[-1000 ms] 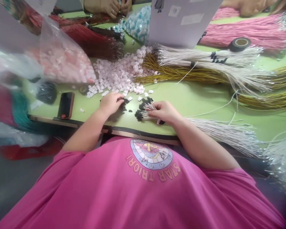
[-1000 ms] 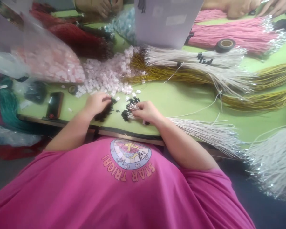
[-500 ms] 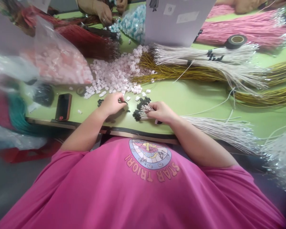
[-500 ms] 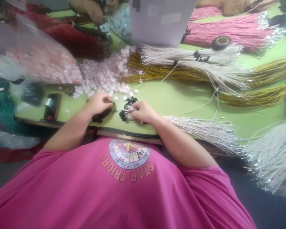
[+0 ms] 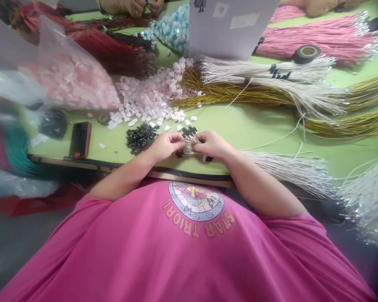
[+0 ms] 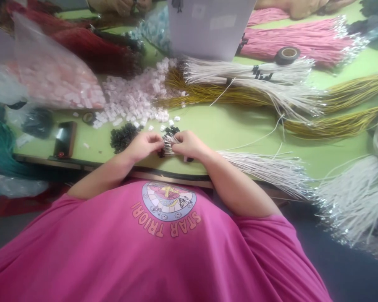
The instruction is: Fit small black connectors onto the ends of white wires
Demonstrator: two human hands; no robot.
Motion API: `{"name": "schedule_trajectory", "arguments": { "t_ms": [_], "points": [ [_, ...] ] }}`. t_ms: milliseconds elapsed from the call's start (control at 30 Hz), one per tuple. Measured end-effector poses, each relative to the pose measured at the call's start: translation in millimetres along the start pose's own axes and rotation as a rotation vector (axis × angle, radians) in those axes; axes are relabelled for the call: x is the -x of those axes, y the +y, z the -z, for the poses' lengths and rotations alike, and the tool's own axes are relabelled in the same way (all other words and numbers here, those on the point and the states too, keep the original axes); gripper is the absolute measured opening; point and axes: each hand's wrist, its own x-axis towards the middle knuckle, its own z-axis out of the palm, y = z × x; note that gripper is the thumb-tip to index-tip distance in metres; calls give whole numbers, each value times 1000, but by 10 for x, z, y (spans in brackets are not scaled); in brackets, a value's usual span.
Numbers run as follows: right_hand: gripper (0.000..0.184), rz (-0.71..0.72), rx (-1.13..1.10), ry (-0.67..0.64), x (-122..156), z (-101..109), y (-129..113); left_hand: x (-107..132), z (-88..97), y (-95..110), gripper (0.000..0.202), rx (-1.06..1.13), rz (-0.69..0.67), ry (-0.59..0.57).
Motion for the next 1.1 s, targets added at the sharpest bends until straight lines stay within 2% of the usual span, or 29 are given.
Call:
{"name": "schedule_trajectory", "arguments": {
  "t_ms": [267, 433, 567, 800, 900, 1100],
  "points": [
    [5, 13, 44, -65, 30, 52, -61, 36, -37, -18, 11, 117, 105, -42],
    [13, 91, 105, -66, 25, 61, -72, -3, -63, -94, 13, 177, 97, 71],
    [15, 91, 68, -85, 18, 53, -54, -23, -64, -136, 17, 204, 56, 161],
    [14, 67, 29, -91, 3, 50, -28, -18, -71, -161, 19, 240, 55, 160],
    [14, 70, 37, -86, -2, 47, -18, -10, -90, -153, 21, 189, 34, 145],
    [16, 92, 117, -65, 5, 15, -15, 8, -129, -171, 17, -88, -30, 138]
  ]
}}
